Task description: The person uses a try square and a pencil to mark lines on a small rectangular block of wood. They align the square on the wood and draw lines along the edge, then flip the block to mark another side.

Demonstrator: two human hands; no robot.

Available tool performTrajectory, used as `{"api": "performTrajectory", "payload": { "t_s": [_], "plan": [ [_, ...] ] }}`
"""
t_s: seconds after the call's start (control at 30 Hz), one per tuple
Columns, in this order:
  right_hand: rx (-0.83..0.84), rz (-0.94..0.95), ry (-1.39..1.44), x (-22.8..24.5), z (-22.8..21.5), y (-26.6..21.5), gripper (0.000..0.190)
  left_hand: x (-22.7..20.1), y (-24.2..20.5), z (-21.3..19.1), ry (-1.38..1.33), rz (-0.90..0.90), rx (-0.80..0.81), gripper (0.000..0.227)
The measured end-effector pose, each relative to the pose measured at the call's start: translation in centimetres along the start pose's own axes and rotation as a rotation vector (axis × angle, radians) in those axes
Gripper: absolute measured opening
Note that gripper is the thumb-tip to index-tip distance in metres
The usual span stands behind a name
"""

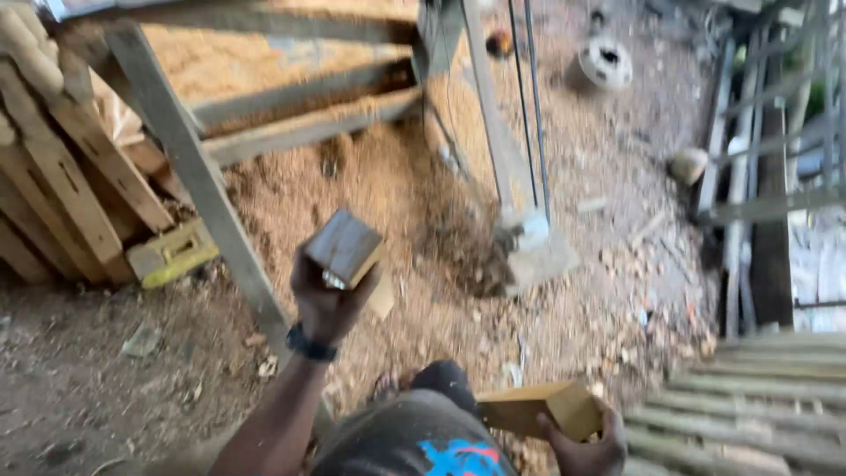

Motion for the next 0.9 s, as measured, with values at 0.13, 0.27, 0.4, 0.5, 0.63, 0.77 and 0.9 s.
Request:
{"api": "performTrajectory", "payload": {
  "t_s": [0.13,0.27,0.4,0.5,0.63,0.77,0.9],
  "plan": [
    [0.132,-0.194,0.091,6.8,6.8,9.2,0.084,3.9,7.3,2.2,0.204,0.071,-0.144,0.068],
    [0.422,-0.307,0.217,12.1,13.5,16.5,0.078,6.4,12.7,3.4,0.341,0.056,-0.37,0.063],
    [0.626,-0.568,0.224,23.7,18.5,20.9,0.074,10.1,19.0,3.0,0.278,0.107,-0.466,0.066],
    [0.652,-0.646,0.209,32.7,21.6,22.7,0.073,11.6,23.0,2.3,0.347,0.024,-0.533,0.063],
    [0.678,-0.898,0.226,41.0,28.1,24.0,0.074,18.2,28.2,0.8,0.456,-0.002,-0.6,0.071],
    [0.77,-0.816,0.299,53.5,34.8,22.6,0.076,24.8,35.5,-1.5,0.394,-0.032,-0.518,0.068],
    [0.812,-0.974,0.288,61.9,40.5,22.2,0.076,31.6,40.6,-2.4,0.411,-0.298,-0.478,0.065]
  ]
}}
Point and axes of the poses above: each hand's wrist, its own y-axis towards the middle knuckle, its own z-axis out of the palm, x = y × z, the point moved 2 cm from there along y, towards the middle knuckle, and after that the axes turned 2 degrees about -x, right-handed, at the moved point
